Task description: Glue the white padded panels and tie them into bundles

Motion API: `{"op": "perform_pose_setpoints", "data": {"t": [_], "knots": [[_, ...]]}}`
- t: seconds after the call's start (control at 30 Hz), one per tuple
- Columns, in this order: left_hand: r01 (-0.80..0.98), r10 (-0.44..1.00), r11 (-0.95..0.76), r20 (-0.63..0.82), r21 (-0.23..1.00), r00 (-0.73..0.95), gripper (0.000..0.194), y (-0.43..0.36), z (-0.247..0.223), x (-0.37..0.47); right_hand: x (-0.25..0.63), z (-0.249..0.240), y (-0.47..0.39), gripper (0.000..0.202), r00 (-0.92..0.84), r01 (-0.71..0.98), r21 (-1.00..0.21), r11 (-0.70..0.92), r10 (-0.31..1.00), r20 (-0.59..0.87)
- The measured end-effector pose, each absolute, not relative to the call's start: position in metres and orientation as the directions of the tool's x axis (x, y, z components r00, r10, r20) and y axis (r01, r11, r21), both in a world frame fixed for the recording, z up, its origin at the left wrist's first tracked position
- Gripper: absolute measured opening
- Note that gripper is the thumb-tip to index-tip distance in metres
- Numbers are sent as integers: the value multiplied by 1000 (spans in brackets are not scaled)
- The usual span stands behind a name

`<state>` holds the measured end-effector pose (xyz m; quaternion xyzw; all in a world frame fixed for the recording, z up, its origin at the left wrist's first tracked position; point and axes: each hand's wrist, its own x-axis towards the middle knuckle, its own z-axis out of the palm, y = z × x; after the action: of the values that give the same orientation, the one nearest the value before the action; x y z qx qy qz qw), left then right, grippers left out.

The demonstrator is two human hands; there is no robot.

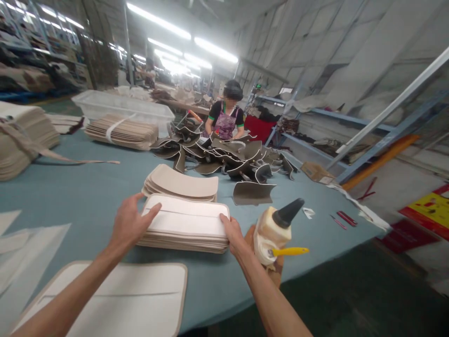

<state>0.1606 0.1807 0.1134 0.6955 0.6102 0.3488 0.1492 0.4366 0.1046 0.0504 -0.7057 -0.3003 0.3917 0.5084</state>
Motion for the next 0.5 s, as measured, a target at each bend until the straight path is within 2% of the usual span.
{"op": "perform_pose_setpoints", "data": {"t": [0.07,0.17,0.3,0.37,0.43,0.5], "knots": [[696,988,-50,137,717,-71,72,179,97,137,435,48,99,59,526,-45,-962,-269,812,-252],[559,994,105,-73,822,-81,79,173,73,125,429,47,87,63,551,-109,-972,-208,801,-233],[446,986,158,-114,881,-124,74,170,61,128,415,40,77,75,587,-143,-981,-128,788,-188],[390,979,184,-132,902,-158,68,171,60,128,412,32,78,81,618,-147,-979,-141,759,-202],[326,971,209,-157,922,-181,62,173,57,127,412,21,80,77,636,-105,-979,-177,745,-203],[264,965,226,-179,938,-190,59,174,54,125,415,12,80,69,586,-33,-975,-218,786,-195]]}}
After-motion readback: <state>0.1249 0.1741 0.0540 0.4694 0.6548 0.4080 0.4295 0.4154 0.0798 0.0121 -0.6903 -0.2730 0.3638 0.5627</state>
